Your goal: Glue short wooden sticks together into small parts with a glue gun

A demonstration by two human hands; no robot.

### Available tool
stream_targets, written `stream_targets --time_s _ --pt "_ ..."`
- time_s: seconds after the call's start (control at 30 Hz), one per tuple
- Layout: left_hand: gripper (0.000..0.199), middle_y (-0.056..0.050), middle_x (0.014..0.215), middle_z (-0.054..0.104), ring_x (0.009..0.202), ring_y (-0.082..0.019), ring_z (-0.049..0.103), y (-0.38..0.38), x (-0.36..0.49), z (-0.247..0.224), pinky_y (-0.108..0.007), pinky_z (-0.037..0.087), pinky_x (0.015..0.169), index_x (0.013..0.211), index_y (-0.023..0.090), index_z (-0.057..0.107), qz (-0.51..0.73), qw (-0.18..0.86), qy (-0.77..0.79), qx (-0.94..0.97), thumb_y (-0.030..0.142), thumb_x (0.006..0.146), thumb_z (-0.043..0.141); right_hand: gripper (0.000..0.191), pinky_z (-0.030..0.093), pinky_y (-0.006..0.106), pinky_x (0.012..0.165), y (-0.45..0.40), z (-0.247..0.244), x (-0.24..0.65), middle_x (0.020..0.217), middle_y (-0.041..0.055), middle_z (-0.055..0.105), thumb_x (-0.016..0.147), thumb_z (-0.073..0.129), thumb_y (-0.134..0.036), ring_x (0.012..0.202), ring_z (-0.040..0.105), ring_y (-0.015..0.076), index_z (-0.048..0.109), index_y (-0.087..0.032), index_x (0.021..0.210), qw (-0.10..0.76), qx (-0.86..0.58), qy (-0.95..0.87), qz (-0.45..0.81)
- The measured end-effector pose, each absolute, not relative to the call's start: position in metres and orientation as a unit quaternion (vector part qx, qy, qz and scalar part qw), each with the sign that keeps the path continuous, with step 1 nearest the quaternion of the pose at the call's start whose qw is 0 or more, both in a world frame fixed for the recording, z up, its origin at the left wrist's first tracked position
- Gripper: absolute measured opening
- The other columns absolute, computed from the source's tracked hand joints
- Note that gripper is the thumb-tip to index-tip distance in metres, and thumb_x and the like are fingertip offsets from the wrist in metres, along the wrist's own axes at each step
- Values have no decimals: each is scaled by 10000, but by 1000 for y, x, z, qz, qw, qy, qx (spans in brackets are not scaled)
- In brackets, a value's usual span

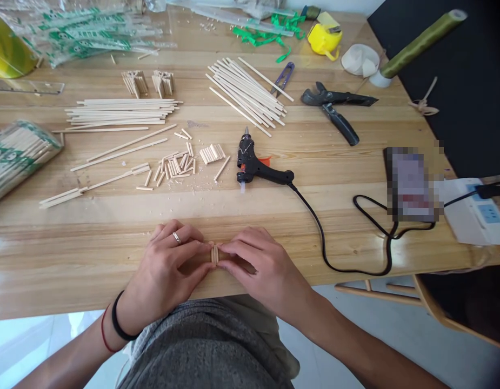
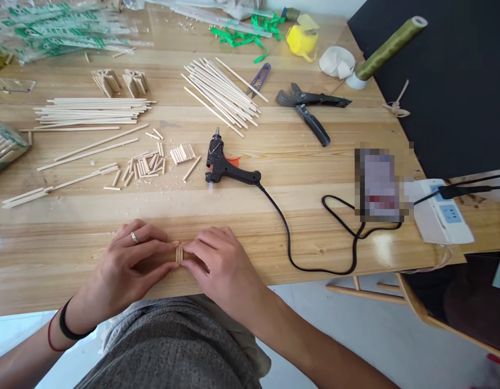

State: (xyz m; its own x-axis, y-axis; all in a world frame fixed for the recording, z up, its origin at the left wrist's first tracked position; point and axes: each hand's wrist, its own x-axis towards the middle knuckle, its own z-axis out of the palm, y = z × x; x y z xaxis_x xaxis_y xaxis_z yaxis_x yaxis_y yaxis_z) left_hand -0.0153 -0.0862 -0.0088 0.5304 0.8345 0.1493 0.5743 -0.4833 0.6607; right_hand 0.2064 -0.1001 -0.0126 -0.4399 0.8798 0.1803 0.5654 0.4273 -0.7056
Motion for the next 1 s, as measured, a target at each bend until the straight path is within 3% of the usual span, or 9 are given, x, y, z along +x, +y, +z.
stream_targets --time_s 0.4,0.6,0.73,1.0 --pt "63 -29 966 759 917 -223 575 -85 -16 -11 -391 439 858 1005 216 772 241 288 421 826 236 945 765 139 510 353 801 -96 -8 204 816 30 712 1004 663 -129 787 659 193 708 -189 886 255 -444 -818 262" --pt "92 -44 981 737 928 -231 577 -85 -15 -7 -398 423 864 1016 193 756 225 296 425 825 206 926 768 90 517 343 792 -92 -14 210 805 20 712 896 814 -123 770 645 184 753 -153 954 266 -445 -797 310" --pt "168 -52 1034 719 976 -236 581 -85 -18 -7 -398 421 892 1092 195 746 219 302 414 830 160 928 744 139 532 307 789 -85 -9 217 888 23 758 924 777 -105 828 681 174 789 -176 1042 247 -440 -781 368" --pt "181 -52 1051 710 996 -227 579 -85 -20 -8 -388 416 907 1139 200 745 226 296 400 837 170 964 712 140 514 258 684 -73 0 208 786 11 738 883 788 -45 708 683 144 825 -179 868 234 -479 -761 370"
